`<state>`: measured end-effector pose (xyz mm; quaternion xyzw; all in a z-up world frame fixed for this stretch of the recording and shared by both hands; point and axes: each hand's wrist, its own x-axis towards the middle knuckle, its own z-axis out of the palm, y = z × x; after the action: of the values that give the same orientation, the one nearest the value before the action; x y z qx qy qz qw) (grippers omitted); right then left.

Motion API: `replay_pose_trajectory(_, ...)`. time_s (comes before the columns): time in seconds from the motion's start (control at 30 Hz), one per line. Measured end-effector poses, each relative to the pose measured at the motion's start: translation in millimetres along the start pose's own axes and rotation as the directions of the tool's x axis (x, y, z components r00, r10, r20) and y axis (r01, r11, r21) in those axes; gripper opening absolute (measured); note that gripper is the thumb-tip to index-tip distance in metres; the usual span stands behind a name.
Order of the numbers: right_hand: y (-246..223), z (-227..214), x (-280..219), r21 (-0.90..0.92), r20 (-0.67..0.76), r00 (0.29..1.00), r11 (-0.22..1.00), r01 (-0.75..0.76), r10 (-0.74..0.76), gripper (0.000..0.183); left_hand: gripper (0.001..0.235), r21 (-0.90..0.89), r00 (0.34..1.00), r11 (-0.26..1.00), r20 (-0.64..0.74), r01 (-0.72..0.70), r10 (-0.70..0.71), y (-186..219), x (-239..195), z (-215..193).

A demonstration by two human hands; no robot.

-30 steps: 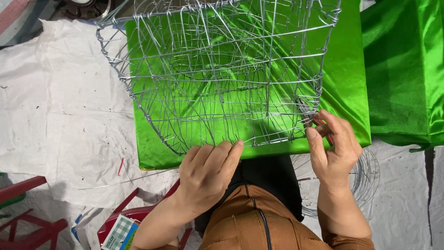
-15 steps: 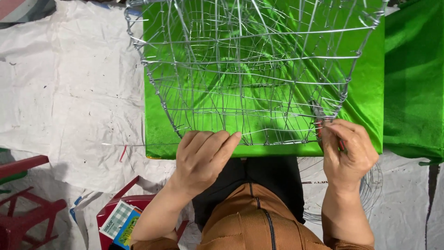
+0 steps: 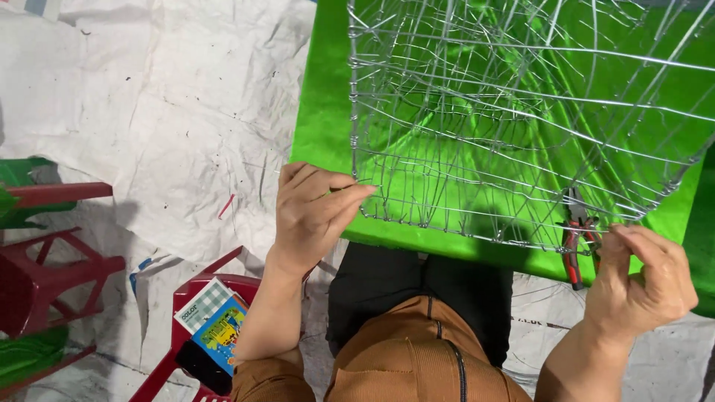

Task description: Measuring lengths of wire against a wire cage template and cutting them to size using pliers.

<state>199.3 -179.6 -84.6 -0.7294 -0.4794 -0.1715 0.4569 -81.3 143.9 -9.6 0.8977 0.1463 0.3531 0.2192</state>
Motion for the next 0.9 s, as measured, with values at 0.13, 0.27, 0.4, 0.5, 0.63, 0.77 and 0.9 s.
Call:
replay_pose_trajectory(0.13, 11.4, -0.9, -9.5, 0.03, -0.006, 1.0, 1.0, 0.002, -0.001, 0.012, 0.01, -0.019, 0.999, 0.999, 0.032, 0.031, -0.03, -6.8, 0.8, 2.1)
replay_pose_trajectory(0.27, 16.4, -2.9, -13.4, 0.045, -0.012, 0.999, 0.998, -0.052, 0.053, 0.012, 0.016, -0.023, 0.993, 0.994, 0.058, 0.105, -0.104, -10.3, -3.9, 4.8)
replay_pose_trajectory(0.4, 13.9, -2.0, -11.9, 0.053, -0.027, 0.995, 0.994, -0.093, 0.095, 0.011, 0.016, -0.115, 0.98, 0.975, 0.075, 0.191, -0.183, -10.9, -6.6, 5.9)
replay_pose_trajectory(0.5, 18.3, -2.2, -14.7, 0.098, -0.038, 0.992, 0.988, -0.116, 0.12, 0.013, 0.018, -0.14, 0.975, 0.966, 0.075, 0.217, -0.208, -10.7, -5.7, 5.8)
replay_pose_trajectory(0.63, 19.4, -1.1, -18.0, 0.196, -0.033, 0.976, 0.959, -0.204, 0.215, 0.013, 0.019, -0.257, 0.946, 0.911, 0.109, 0.323, -0.305, -6.1, 1.9, 0.9)
replay_pose_trajectory(0.77, 8.4, -0.1, -10.4, 0.217, -0.03, 0.954, 0.934, -0.285, 0.299, 0.02, 0.043, -0.163, 0.904, 0.897, 0.197, 0.411, -0.379, -2.0, 6.2, -2.0)
replay_pose_trajectory(0.9, -3.0, -0.6, -2.5, 0.257, -0.015, 0.888, 0.86, -0.44, 0.459, 0.033, 0.046, -0.099, 0.896, 0.905, 0.222, 0.413, -0.385, -8.1, -2.2, 6.4)
